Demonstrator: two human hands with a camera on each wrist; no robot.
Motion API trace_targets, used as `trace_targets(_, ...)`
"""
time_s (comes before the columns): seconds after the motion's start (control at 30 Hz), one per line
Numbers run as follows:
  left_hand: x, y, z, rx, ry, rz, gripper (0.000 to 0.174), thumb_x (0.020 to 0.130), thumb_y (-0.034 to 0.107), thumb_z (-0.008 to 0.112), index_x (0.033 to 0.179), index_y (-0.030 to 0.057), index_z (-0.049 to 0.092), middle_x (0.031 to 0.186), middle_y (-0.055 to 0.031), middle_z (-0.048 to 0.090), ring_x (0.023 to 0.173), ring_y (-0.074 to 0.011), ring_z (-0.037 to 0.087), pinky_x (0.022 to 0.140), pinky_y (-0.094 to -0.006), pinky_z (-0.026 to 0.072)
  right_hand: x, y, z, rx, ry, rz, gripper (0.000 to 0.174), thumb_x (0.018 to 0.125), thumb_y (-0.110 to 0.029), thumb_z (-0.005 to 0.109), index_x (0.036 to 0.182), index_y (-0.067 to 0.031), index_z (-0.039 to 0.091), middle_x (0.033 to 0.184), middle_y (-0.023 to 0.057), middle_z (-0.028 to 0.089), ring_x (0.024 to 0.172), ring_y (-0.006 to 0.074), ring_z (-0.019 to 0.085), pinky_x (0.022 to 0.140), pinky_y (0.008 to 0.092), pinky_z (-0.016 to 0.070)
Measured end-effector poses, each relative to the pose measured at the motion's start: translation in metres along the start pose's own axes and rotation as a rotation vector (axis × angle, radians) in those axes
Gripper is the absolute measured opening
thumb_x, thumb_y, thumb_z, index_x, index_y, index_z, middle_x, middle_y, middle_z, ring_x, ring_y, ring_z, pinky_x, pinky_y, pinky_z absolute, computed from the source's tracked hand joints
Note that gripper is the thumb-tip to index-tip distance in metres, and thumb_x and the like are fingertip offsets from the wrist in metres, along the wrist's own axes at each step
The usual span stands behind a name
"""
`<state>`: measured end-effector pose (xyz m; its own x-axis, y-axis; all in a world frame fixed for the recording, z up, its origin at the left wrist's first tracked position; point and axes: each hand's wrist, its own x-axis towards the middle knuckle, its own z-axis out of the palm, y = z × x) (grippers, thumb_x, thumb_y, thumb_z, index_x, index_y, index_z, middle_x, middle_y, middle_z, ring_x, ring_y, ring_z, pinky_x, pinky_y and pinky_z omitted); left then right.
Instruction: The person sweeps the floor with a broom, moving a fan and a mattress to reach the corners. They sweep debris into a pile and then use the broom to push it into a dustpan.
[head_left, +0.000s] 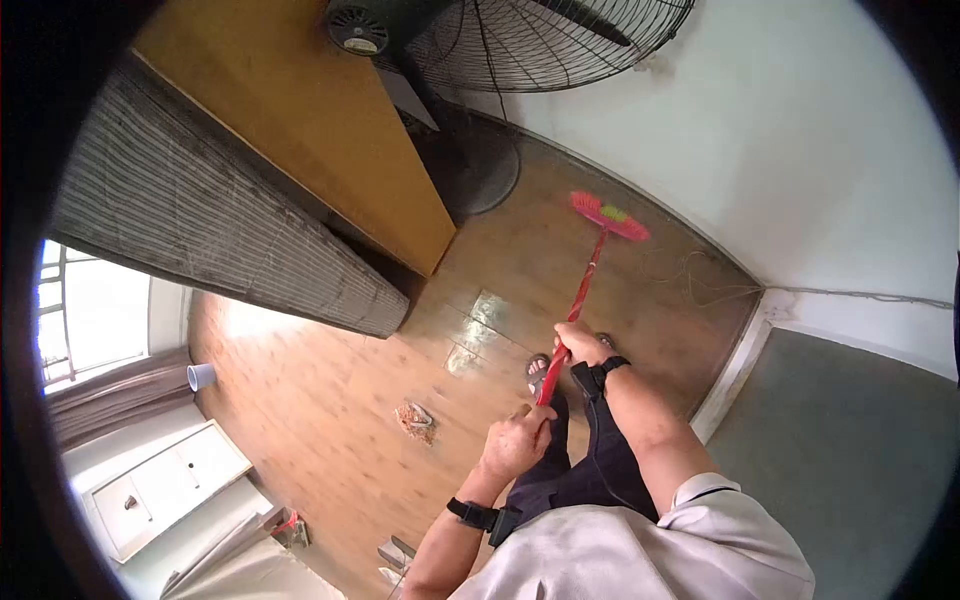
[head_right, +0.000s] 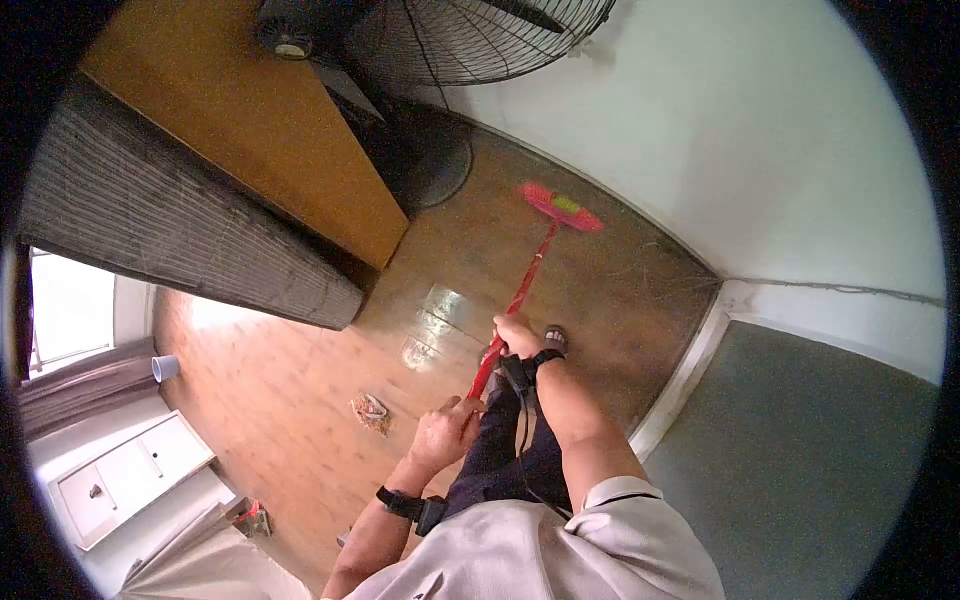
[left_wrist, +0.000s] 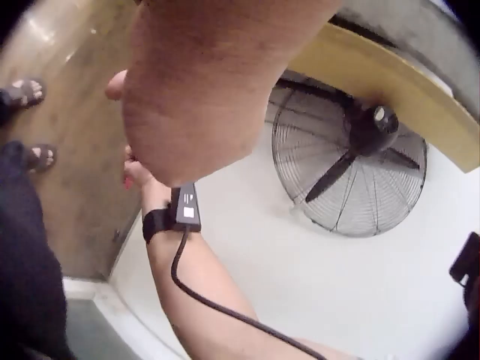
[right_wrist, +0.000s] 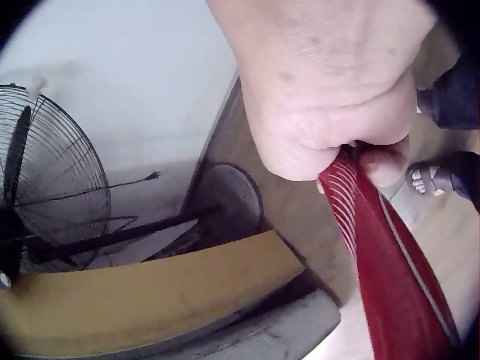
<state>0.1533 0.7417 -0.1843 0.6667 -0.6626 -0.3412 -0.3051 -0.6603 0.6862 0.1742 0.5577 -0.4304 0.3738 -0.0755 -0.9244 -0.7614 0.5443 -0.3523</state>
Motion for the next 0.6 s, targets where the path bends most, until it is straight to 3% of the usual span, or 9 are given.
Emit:
trace_targets(0.2, -0.113, -0.019, -0.030, 0.059, -0.093, -0.160, 0.012, 0.083, 0.012, 0.058, 0.094, 0.0118, 0.064, 0.077, -0.0138, 0.063, 0.068, -0.0342, 0.064, 0.060, -0.0444, 0.0521, -0.044, 0.098, 0.099, -0.186, -0.149, 0.161, 0.020, 0.085, -0.020, 0.049, 0.071, -0.0064, 0.054, 0.061, 0.0093, 0.059, 0.043, 0.0222, 0.052, 0.034, 0.0355, 0.0350)
trace_targets(0.23, -0.140, -0.019, -0.038, 0.071, -0.119, -0.226, 0.012, 0.083, 0.013, 0.058, 0.093, 0.0110, 0.064, 0.077, -0.0142, 0.064, 0.068, -0.0340, 0.064, 0.060, -0.0437, 0.0520, -0.050, 0.120, 0.122, -0.189, -0.227, 0.246, 0.014, 0.089, -0.019, 0.048, 0.085, -0.0068, 0.051, 0.066, 0.0075, 0.059, 0.047, 0.0232, 0.059, 0.032, 0.0328, 0.0365)
trace_targets(0.27, -0.162, -0.016, -0.047, 0.058, -0.075, -0.272, 0.009, 0.082, 0.011, 0.059, 0.089, 0.0109, 0.064, 0.078, -0.0146, 0.064, 0.069, -0.0346, 0.064, 0.060, -0.0436, 0.0519, -0.068, 0.130, 0.143, -0.173, -0.210, 0.320, 0.012, 0.089, -0.018, 0.049, 0.085, -0.0069, 0.052, 0.066, 0.0079, 0.059, 0.048, 0.0229, 0.060, 0.032, 0.0320, 0.0360)
trace_targets(0.33, -0.201, -0.020, -0.060, 0.050, -0.067, -0.219, 0.026, 0.083, 0.008, 0.059, 0.109, 0.0089, 0.060, 0.075, -0.0148, 0.062, 0.067, -0.0344, 0.063, 0.060, -0.0435, 0.0515, -0.111, 0.134, 0.166, -0.171, -0.312, 0.303, 0.012, 0.088, -0.018, 0.051, 0.085, -0.0067, 0.051, 0.065, 0.0079, 0.059, 0.049, 0.0235, 0.061, 0.033, 0.0319, 0.0360)
trace_targets(0.4, -0.226, -0.022, -0.069, 0.076, -0.105, -0.209, 0.021, 0.083, 0.008, 0.059, 0.104, 0.0086, 0.062, 0.081, -0.0156, 0.063, 0.070, -0.0343, 0.064, 0.062, -0.0429, 0.0521, -0.125, 0.146, 0.182, -0.121, -0.335, 0.273, 0.014, 0.088, -0.019, 0.052, 0.084, -0.0058, 0.050, 0.064, 0.0079, 0.058, 0.050, 0.0234, 0.062, 0.032, 0.0320, 0.0373)
trace_targets(0.47, -0.225, -0.026, -0.068, 0.111, -0.135, -0.210, 0.017, 0.083, 0.007, 0.060, 0.099, 0.0083, 0.063, 0.087, -0.0165, 0.065, 0.073, -0.0342, 0.065, 0.063, -0.0424, 0.0526, -0.136, 0.139, 0.176, -0.055, -0.295, 0.246, 0.016, 0.089, -0.020, 0.053, 0.083, -0.0053, 0.049, 0.064, 0.0080, 0.058, 0.050, 0.0233, 0.062, 0.032, 0.0320, 0.0384)
trace_targets(0.53, -0.213, -0.027, -0.064, 0.080, -0.113, -0.135, 0.037, 0.085, 0.007, 0.060, 0.121, 0.0074, 0.053, 0.084, -0.0158, 0.063, 0.072, -0.0310, 0.065, 0.063, -0.0429, 0.0524, -0.143, 0.120, 0.164, 0.003, -0.184, 0.138, 0.018, 0.089, -0.020, 0.053, 0.082, -0.0044, 0.049, 0.063, 0.0081, 0.057, 0.051, 0.0228, 0.063, 0.032, 0.0320, 0.0405)
trace_targets(0.57, -0.202, -0.025, -0.062, 0.086, -0.126, -0.112, 0.037, 0.085, 0.007, 0.060, 0.121, 0.0074, 0.053, 0.084, -0.0158, 0.063, 0.072, -0.0310, 0.065, 0.063, -0.0429, 0.0524, -0.139, 0.109, 0.151, -0.014, -0.146, 0.102, 0.020, 0.090, -0.022, 0.053, 0.080, -0.0049, 0.050, 0.060, 0.0068, 0.057, 0.049, 0.0220, 0.062, 0.032, 0.0322, 0.0417)
trace_targets(0.6, -0.182, -0.016, -0.060, -0.021, -0.212, -0.260, 0.047, 0.085, 0.006, 0.060, 0.129, 0.0069, 0.045, 0.082, -0.0140, 0.061, 0.070, -0.0271, 0.064, 0.061, -0.0408, 0.0524, -0.133, 0.100, 0.136, -0.006, -0.097, 0.072, 0.021, 0.090, -0.023, 0.053, 0.079, -0.0054, 0.051, 0.059, 0.0061, 0.057, 0.048, 0.0217, 0.061, 0.031, 0.0325, 0.0415)
